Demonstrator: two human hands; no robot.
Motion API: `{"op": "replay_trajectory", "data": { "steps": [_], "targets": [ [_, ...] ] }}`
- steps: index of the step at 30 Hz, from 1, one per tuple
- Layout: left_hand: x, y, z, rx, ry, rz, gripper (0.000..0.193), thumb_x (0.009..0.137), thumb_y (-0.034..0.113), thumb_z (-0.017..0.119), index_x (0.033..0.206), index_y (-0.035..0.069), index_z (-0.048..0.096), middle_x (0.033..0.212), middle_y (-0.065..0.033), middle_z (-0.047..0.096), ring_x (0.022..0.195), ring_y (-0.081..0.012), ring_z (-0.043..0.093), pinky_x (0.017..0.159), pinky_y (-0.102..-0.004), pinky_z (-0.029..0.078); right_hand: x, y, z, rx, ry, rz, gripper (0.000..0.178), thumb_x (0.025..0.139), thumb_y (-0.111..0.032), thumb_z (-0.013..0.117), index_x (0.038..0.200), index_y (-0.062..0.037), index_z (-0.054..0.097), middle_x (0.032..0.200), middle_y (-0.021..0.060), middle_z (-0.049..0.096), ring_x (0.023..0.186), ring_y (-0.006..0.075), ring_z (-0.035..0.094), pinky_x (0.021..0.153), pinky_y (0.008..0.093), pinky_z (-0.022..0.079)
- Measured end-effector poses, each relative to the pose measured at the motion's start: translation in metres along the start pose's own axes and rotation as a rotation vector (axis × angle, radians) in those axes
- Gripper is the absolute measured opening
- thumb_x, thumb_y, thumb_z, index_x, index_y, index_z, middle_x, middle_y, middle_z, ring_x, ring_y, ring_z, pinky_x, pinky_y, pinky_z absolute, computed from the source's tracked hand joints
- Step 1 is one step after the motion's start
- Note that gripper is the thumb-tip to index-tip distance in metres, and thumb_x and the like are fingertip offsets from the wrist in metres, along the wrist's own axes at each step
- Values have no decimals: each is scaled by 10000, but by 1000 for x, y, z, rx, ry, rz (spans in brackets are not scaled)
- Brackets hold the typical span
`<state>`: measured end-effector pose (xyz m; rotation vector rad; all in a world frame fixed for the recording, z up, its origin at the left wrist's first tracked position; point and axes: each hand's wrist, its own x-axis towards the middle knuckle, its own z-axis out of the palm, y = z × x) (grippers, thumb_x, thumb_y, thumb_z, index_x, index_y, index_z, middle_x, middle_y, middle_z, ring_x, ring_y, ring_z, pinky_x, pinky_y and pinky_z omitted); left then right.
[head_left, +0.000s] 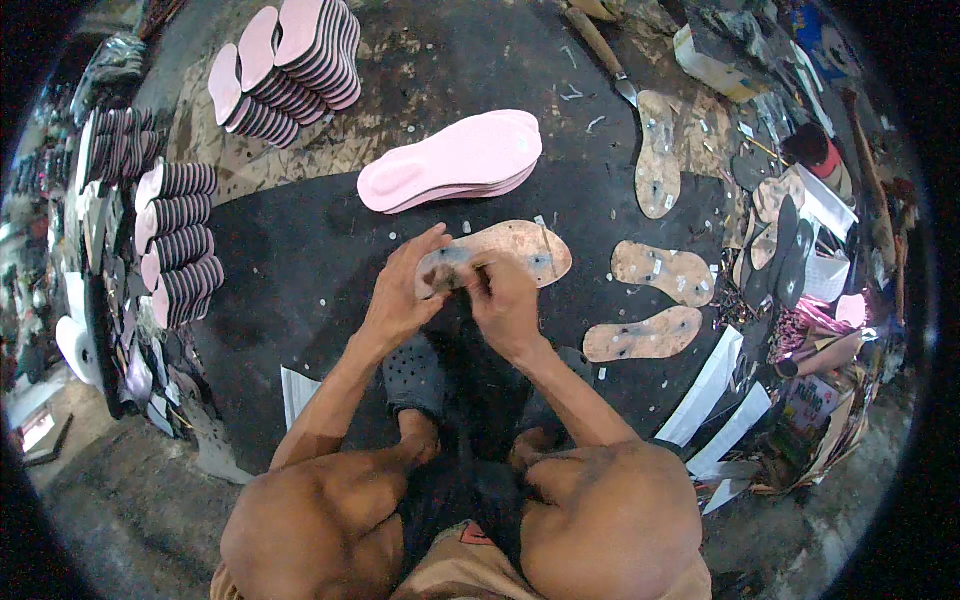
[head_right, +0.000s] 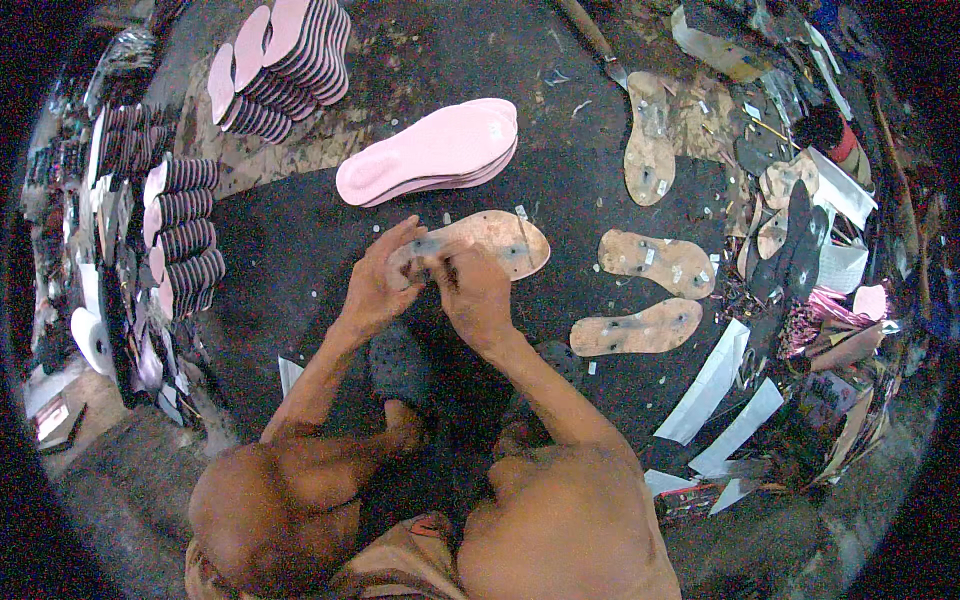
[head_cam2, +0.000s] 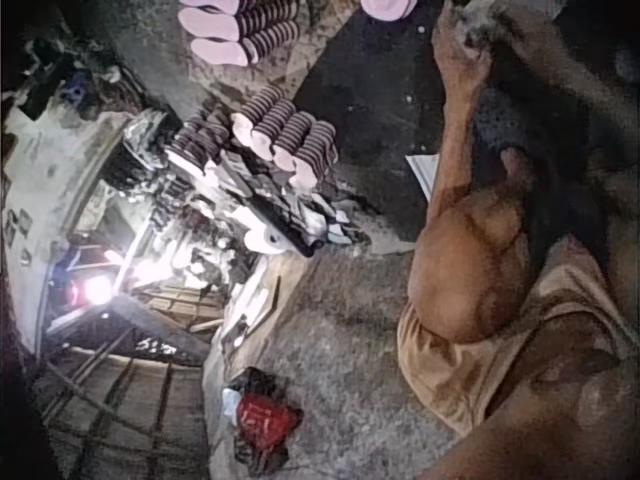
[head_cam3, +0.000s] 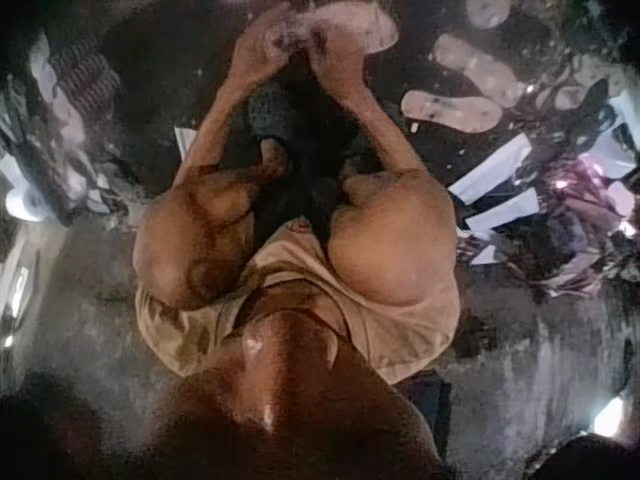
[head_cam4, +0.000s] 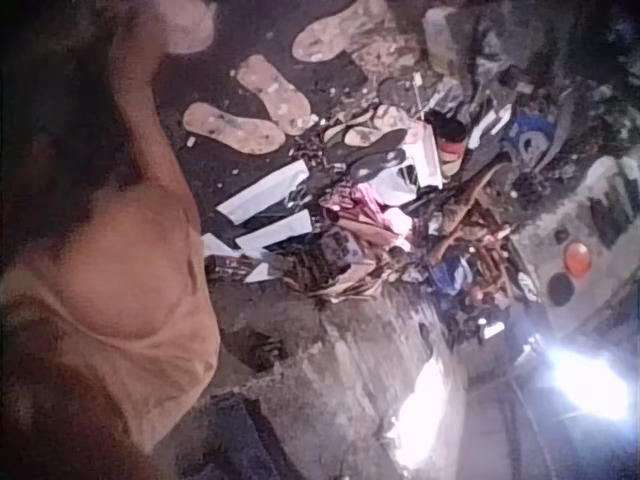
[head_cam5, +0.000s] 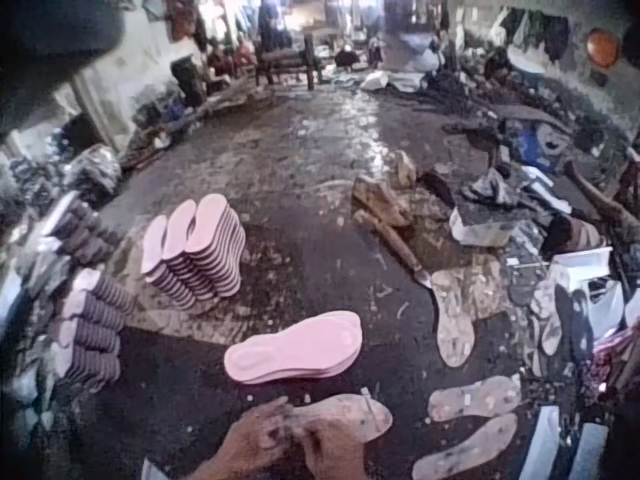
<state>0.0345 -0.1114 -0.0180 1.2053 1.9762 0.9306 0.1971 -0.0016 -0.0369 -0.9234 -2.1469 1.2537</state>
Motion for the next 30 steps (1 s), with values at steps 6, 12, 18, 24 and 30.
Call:
{"op": "replay_trajectory", "data": {
  "steps": [6,12,18,24,30],
  "targets": [
    [14,13,-28,231,272,224,772,810,37,806,1548,59,582,1507,-158,670,1438,-374,599,1239,-479,442,-4,-11,-50,61,163,-75,118,1057,-166,760,1107,-60,759,1027,130,793,875,296,775,766,406,612],
    [73,21,-63,335,243,236,716,819,24,837,1502,62,627,1516,-163,662,1435,-377,598,1241,-483,448,10,24,-110,137,420,217,236,1136,-254,682,1101,-29,743,1018,84,823,862,170,710,781,332,556],
    [-9,1,-15,103,-3,170,819,795,44,881,1562,103,597,1557,-156,644,1494,-401,552,1273,-499,428,-21,60,-112,246,408,367,282,1147,-300,672,1157,-22,719,976,69,817,809,113,666,747,307,547],
    [-1,-14,-1,90,-43,144,873,747,47,913,1561,99,601,1539,-158,661,1460,-389,591,1257,-497,442,-25,60,-96,134,239,381,214,1164,-199,625,1158,10,669,1108,130,840,917,154,778,776,308,631],
    [1,-21,1,47,-45,95,888,736,47,902,1567,87,594,1521,-182,669,1445,-384,601,1236,-485,455,-16,48,-91,32,301,348,200,1090,-230,737,1088,-33,704,815,128,739,665,242,695,632,385,538]
  ]
}}
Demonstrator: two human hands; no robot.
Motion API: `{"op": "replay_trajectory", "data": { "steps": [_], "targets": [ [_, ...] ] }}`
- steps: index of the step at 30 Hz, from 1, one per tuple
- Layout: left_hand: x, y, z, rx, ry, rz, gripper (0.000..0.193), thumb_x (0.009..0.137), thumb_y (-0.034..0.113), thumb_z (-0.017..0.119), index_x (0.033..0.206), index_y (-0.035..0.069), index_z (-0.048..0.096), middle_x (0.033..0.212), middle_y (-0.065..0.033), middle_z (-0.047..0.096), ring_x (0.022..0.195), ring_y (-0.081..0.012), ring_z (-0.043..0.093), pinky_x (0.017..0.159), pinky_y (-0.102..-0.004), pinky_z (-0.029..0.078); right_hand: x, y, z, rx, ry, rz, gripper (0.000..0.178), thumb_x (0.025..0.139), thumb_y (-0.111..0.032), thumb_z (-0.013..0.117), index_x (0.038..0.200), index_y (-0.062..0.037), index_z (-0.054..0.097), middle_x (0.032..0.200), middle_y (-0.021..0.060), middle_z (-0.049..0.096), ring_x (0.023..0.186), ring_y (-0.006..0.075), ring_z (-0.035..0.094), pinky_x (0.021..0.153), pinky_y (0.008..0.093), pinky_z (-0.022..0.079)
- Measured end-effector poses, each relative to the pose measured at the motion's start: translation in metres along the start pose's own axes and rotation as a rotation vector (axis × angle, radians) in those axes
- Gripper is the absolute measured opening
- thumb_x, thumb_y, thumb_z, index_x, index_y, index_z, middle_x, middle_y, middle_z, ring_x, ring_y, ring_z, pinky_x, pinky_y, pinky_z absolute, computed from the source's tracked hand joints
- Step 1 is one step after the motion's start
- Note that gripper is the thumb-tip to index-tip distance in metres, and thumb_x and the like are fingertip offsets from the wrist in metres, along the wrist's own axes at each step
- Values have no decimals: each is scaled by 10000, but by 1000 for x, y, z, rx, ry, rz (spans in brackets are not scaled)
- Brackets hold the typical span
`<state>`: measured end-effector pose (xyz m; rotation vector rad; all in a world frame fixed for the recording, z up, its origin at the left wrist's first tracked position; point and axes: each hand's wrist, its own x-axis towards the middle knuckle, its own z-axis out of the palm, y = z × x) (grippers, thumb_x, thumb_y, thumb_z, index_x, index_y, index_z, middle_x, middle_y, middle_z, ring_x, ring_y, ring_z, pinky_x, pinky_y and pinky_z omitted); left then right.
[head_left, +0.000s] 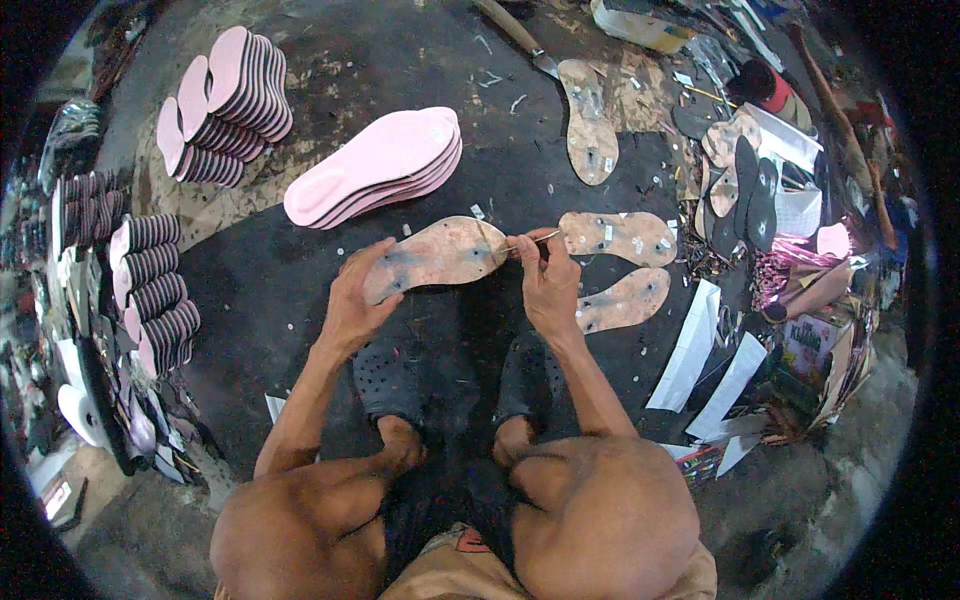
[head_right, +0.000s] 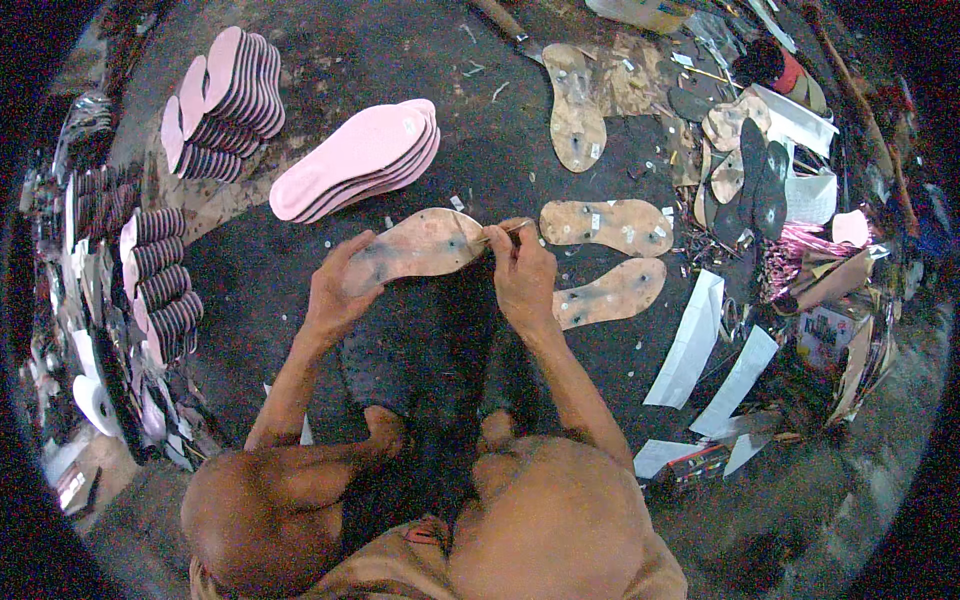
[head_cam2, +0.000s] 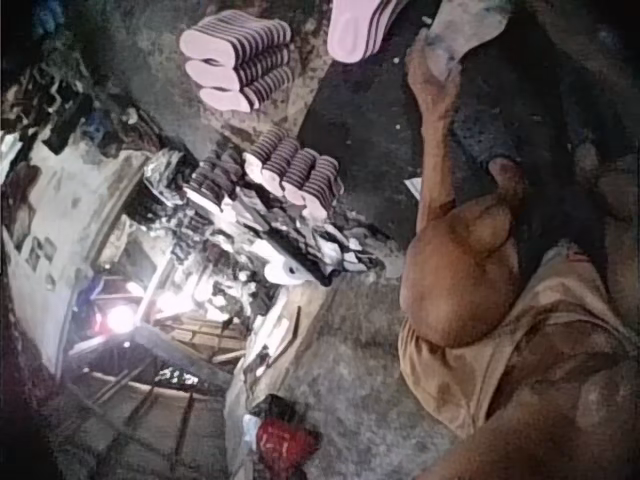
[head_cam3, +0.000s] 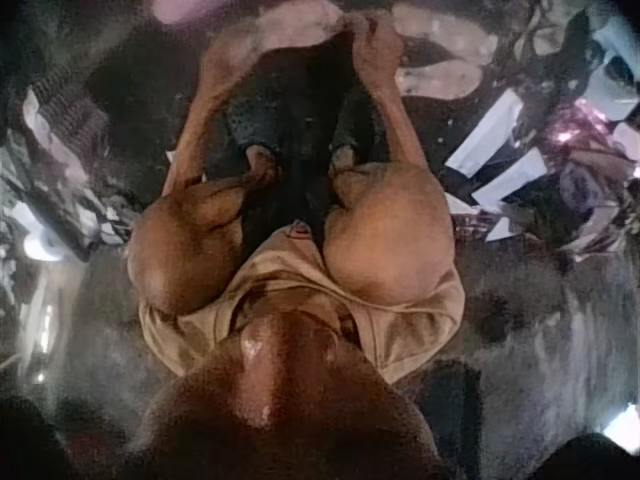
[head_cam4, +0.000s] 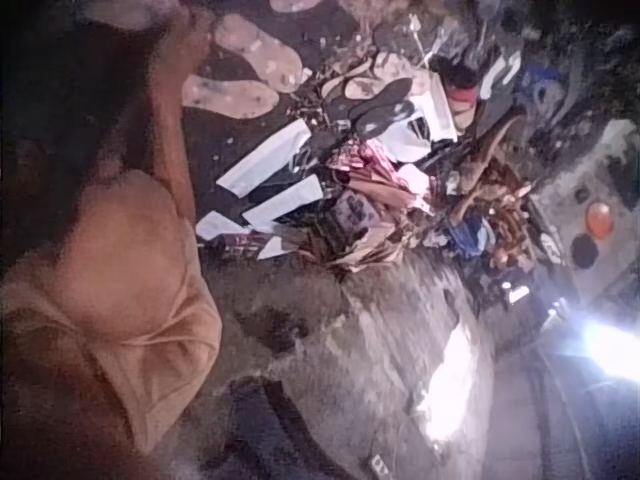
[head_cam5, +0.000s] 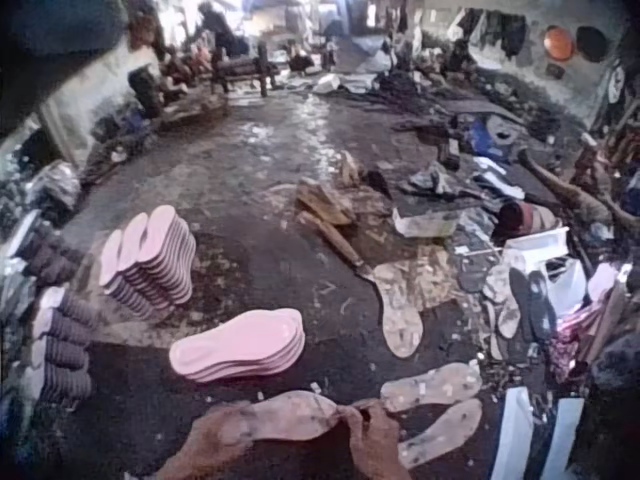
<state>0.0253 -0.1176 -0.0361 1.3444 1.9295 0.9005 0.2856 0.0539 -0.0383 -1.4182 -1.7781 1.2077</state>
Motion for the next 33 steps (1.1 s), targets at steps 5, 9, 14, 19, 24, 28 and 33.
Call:
{"op": "replay_trajectory", "data": {
  "steps": [5,9,14,19,24,28,33],
  "targets": [
    [3,-6,-1,-91,-6,6,872,780,166,889,1586,76,569,1519,-182,675,1420,-391,624,1228,-481,465,-1,-1,24,-114,-146,-294,121,989,-79,768,1078,-42,694,985,172,711,931,384,714,793,471,568],
    [7,-6,1,-227,10,-28,883,799,210,872,1605,68,538,1529,-190,664,1394,-416,641,1219,-486,479,-1,-16,35,-88,15,-406,96,1048,-104,753,1076,-24,708,920,145,723,787,310,728,711,406,570],
    [14,17,1,-139,-69,-282,895,780,62,823,1615,77,503,1543,-189,651,1402,-417,630,1196,-480,501,6,-38,108,6,-346,-343,165,1080,-212,716,1063,-49,691,954,178,722,836,388,712,781,485,573],
    [0,-3,4,-159,-3,-209,885,801,-11,769,1631,104,486,1519,-179,661,1415,-406,611,1226,-502,445,-18,-42,109,54,-305,-439,172,1066,-229,735,1059,-60,700,977,156,748,856,392,727,795,488,578],
    [3,12,-2,160,132,85,843,806,-8,787,1602,93,528,1517,-164,662,1436,-397,587,1234,-499,410,-39,-38,83,89,-228,-443,137,1034,-178,778,1079,-66,713,972,142,753,850,369,743,792,463,598],
    [50,37,-59,213,382,119,685,826,29,786,1495,65,644,1560,-173,622,1425,-385,588,1220,-483,427,-8,-60,26,79,29,-310,144,1080,-172,737,1078,-28,724,982,124,781,830,275,759,757,378,592],
    [73,33,-75,288,304,165,744,822,28,831,1530,55,603,1511,-169,663,1425,-391,594,1236,-488,429,22,-27,-7,200,83,-89,233,1146,-246,661,1136,-14,678,1042,121,829,850,172,728,775,341,575]
  ]
}}
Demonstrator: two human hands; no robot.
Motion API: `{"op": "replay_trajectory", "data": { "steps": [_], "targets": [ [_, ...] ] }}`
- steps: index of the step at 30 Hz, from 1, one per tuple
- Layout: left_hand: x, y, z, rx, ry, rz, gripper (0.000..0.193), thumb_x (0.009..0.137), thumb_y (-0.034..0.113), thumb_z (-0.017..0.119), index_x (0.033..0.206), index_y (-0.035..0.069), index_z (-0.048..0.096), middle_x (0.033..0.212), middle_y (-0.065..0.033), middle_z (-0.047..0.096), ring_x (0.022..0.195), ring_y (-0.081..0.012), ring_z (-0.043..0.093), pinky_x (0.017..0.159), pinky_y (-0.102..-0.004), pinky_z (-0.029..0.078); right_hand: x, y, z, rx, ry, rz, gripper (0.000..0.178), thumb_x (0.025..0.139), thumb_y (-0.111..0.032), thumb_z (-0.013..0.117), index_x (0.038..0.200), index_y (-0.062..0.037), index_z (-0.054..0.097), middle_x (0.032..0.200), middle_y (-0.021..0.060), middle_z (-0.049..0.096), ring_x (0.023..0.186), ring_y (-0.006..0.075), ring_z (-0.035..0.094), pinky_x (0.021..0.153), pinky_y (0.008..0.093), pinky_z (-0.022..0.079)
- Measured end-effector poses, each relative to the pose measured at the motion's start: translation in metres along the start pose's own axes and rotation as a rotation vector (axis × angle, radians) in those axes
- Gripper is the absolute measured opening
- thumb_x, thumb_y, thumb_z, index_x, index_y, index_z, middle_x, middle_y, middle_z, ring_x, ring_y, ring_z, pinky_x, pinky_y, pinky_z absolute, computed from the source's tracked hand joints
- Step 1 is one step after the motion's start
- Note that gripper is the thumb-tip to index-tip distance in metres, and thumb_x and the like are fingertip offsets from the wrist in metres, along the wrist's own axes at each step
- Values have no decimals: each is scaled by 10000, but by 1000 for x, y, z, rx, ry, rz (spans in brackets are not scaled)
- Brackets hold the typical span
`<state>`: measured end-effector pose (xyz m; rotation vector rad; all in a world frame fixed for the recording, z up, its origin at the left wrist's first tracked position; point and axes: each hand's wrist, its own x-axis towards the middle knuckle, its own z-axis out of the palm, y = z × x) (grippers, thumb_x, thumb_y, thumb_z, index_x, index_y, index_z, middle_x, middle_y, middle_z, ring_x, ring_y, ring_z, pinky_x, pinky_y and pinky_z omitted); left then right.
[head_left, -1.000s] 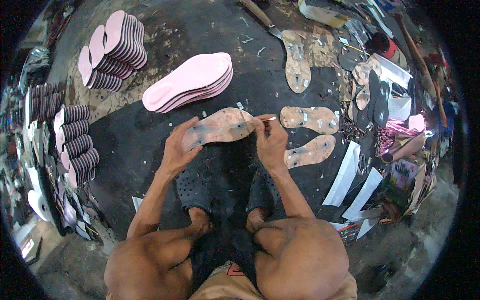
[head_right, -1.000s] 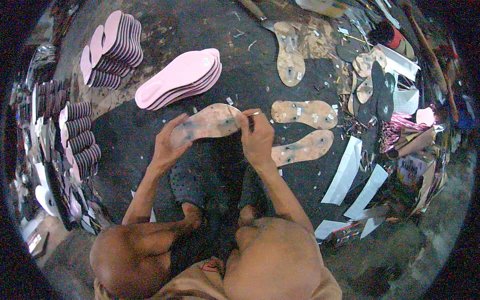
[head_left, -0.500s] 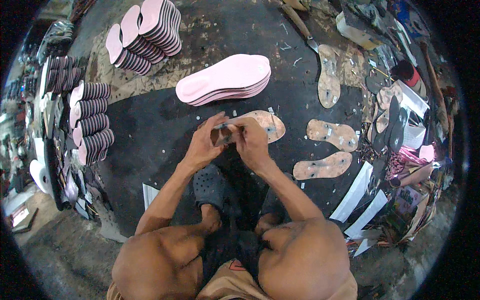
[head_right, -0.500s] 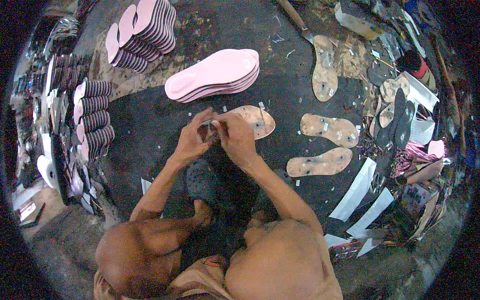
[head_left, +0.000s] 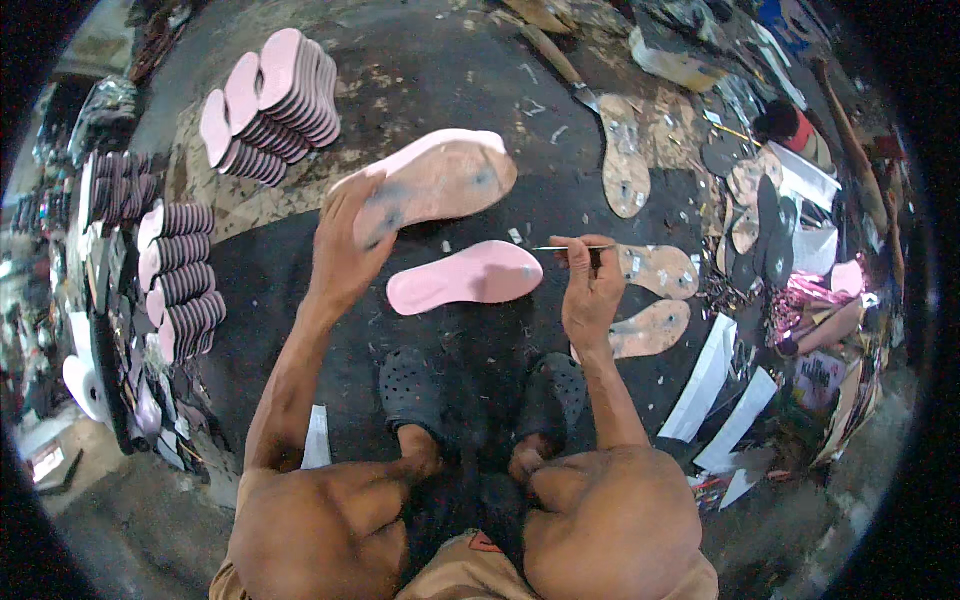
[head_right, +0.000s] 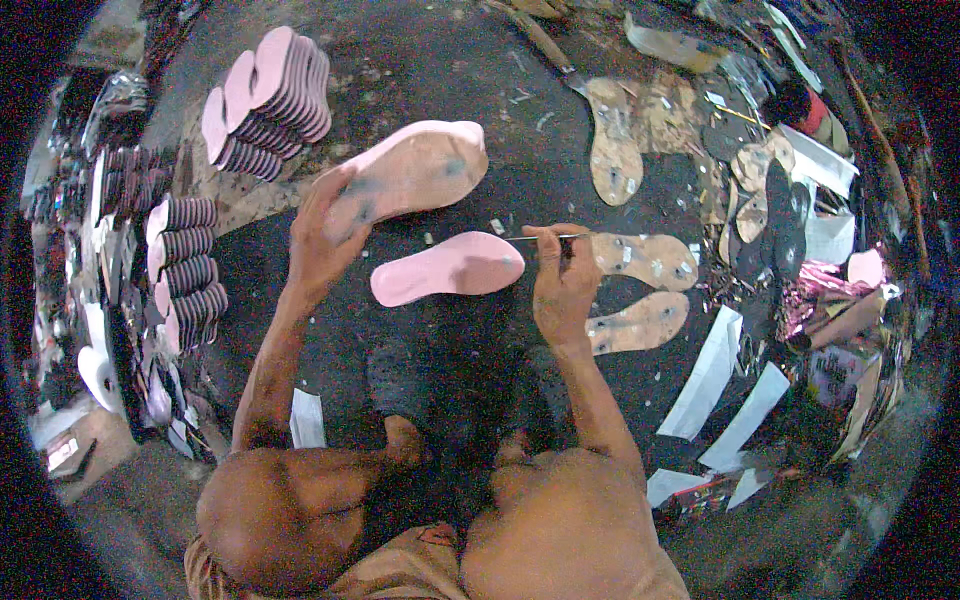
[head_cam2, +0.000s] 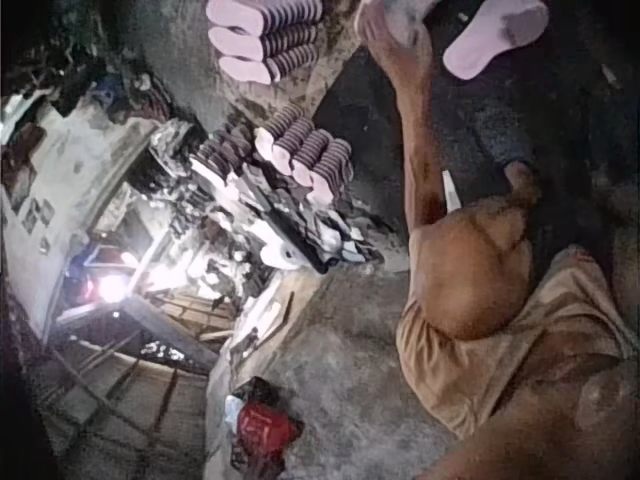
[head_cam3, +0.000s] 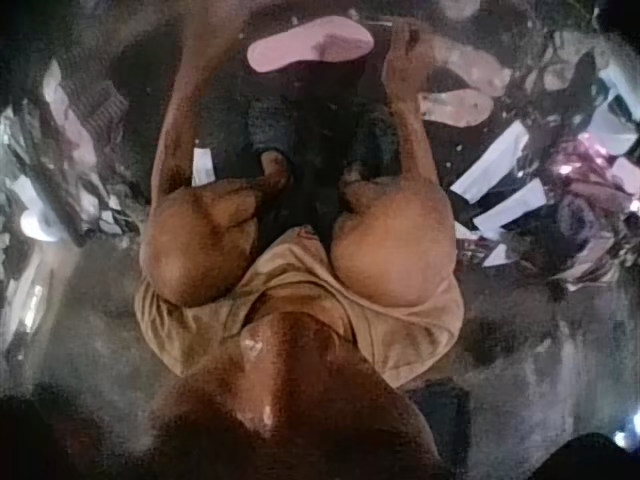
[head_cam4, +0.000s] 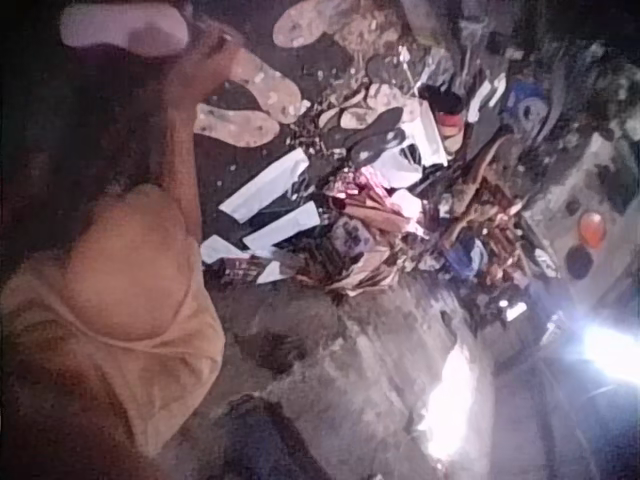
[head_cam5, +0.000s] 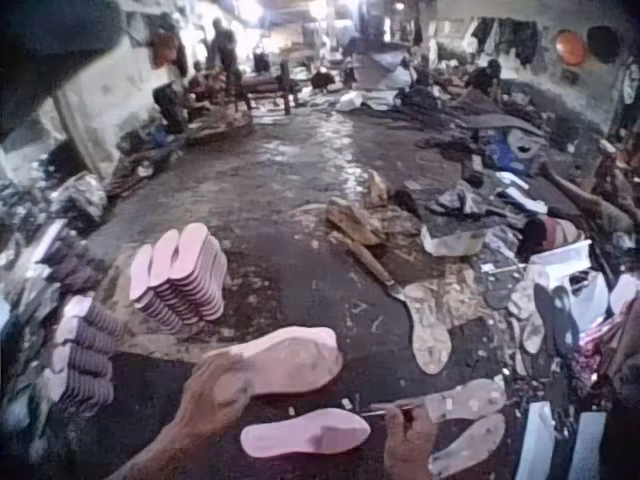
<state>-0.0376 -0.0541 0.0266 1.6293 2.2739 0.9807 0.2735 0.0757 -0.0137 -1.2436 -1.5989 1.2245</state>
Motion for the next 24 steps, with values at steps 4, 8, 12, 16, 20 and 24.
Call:
{"op": "replay_trajectory", "data": {
  "steps": [4,8,12,16,20,24],
  "targets": [
    [-75,18,13,-159,-188,-43,757,806,47,874,1517,72,614,1518,-171,663,1430,-402,592,1237,-489,439,-11,25,-25,70,88,129,255,1154,-271,647,1137,-17,669,1028,115,832,854,139,723,786,322,579],
    [-93,1,52,-215,-315,-100,743,815,116,904,1505,68,634,1546,-167,660,1436,-386,613,1232,-484,461,-22,47,-10,-63,-73,132,244,1139,-268,667,1124,-25,676,942,113,818,786,174,748,733,341,587],
    [-98,-9,64,-304,-305,-71,740,833,199,914,1507,63,639,1556,-157,663,1439,-386,620,1231,-482,467,-33,53,0,-130,-76,115,244,1134,-277,676,1131,-33,684,865,119,792,710,229,745,679,387,573],
    [-100,-5,65,-280,-304,-111,805,755,65,879,1514,78,610,1527,-172,659,1400,-414,611,1225,-501,448,-32,44,3,-164,-61,49,212,1118,-252,694,1119,-41,678,877,137,776,752,270,752,691,419,567],
    [-102,-14,66,-318,-308,-155,843,763,79,879,1552,104,584,1549,-172,647,1420,-411,602,1234,-506,435,-31,37,24,-291,-174,-126,134,1056,-153,746,1100,-44,682,939,151,755,835,310,753,731,433,576],
    [-103,-22,65,-366,-345,-160,939,774,101,883,1633,164,510,1649,-188,572,1503,-404,549,1280,-529,391,-37,38,29,-309,-206,-306,225,981,-100,805,1170,-82,685,1016,144,750,942,338,748,844,484,609]
  ]
}}
